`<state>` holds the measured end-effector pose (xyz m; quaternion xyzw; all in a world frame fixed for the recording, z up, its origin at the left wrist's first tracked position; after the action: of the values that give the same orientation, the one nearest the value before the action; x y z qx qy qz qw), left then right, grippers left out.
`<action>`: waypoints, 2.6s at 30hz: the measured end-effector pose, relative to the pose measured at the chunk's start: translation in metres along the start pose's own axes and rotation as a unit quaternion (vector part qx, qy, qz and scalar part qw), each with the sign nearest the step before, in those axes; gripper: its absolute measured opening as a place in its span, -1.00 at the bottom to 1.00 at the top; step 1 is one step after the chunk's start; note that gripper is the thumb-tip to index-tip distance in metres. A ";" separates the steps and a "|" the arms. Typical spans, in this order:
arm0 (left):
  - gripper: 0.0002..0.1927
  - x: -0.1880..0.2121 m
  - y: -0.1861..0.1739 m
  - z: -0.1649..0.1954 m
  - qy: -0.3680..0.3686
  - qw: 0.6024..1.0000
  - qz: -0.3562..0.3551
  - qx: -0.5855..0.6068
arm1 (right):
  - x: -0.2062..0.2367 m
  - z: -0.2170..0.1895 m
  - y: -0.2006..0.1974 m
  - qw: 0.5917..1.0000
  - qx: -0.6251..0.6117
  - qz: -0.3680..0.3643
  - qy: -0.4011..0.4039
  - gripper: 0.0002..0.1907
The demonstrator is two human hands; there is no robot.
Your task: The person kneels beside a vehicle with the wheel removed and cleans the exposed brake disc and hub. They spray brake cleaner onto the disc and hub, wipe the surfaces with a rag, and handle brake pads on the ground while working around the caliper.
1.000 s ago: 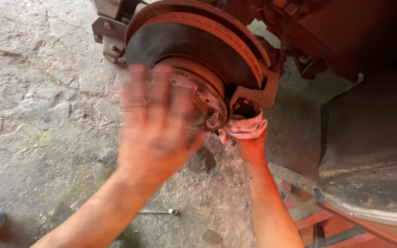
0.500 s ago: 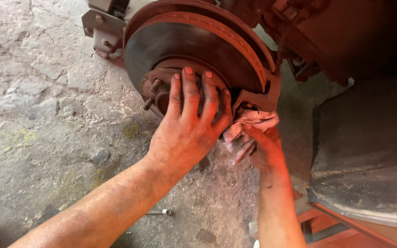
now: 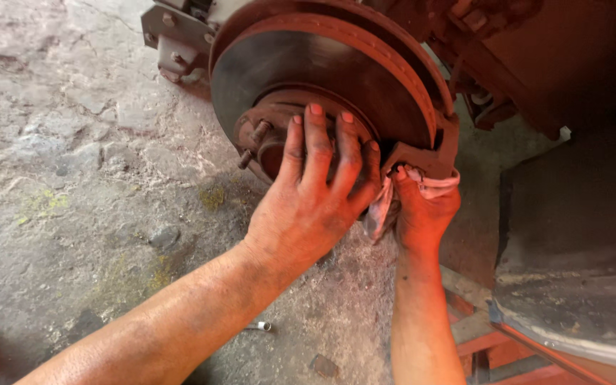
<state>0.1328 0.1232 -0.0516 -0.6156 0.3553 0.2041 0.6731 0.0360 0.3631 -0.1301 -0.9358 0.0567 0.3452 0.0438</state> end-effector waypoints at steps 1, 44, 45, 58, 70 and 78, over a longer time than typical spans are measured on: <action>-0.45 0.000 0.001 0.000 0.000 1.000 0.004 -0.007 | -0.002 0.005 -0.001 1.000 0.023 -0.002 -0.018 -0.67; -0.33 0.075 0.022 -0.060 -0.501 0.754 -0.255 0.340 | 0.053 0.122 -0.049 0.993 0.040 -0.107 0.042 -0.75; -0.32 0.064 0.004 -0.060 -0.399 0.865 -0.138 0.273 | 0.053 0.124 -0.049 0.995 -0.008 -0.071 0.077 -0.66; -0.63 -0.007 -0.002 -0.018 0.041 0.998 0.053 -0.013 | 0.042 0.089 -0.024 0.989 -0.091 -0.031 0.112 -0.63; -0.68 -0.023 0.012 -0.040 0.028 0.998 0.051 -0.032 | 0.052 0.120 -0.054 0.996 0.003 -0.075 0.047 -0.71; -0.44 0.046 0.061 -0.091 -0.466 0.790 -0.138 0.374 | 0.058 0.122 -0.053 0.982 -0.060 -0.017 0.180 -0.56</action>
<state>0.0992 0.0369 -0.1262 -0.1882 -0.0418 0.2224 0.9557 0.0083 0.4257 -0.2582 -0.9845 0.0272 0.1726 -0.0174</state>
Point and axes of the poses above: each hand's wrist, its own x-axis away from the middle knuckle, its own y-axis out of the palm, z = x × y, the point moved 2 cm from there along -x, towards the middle knuckle, and after that the axes turned 8 degrees about -y, right-handed, at the moved point
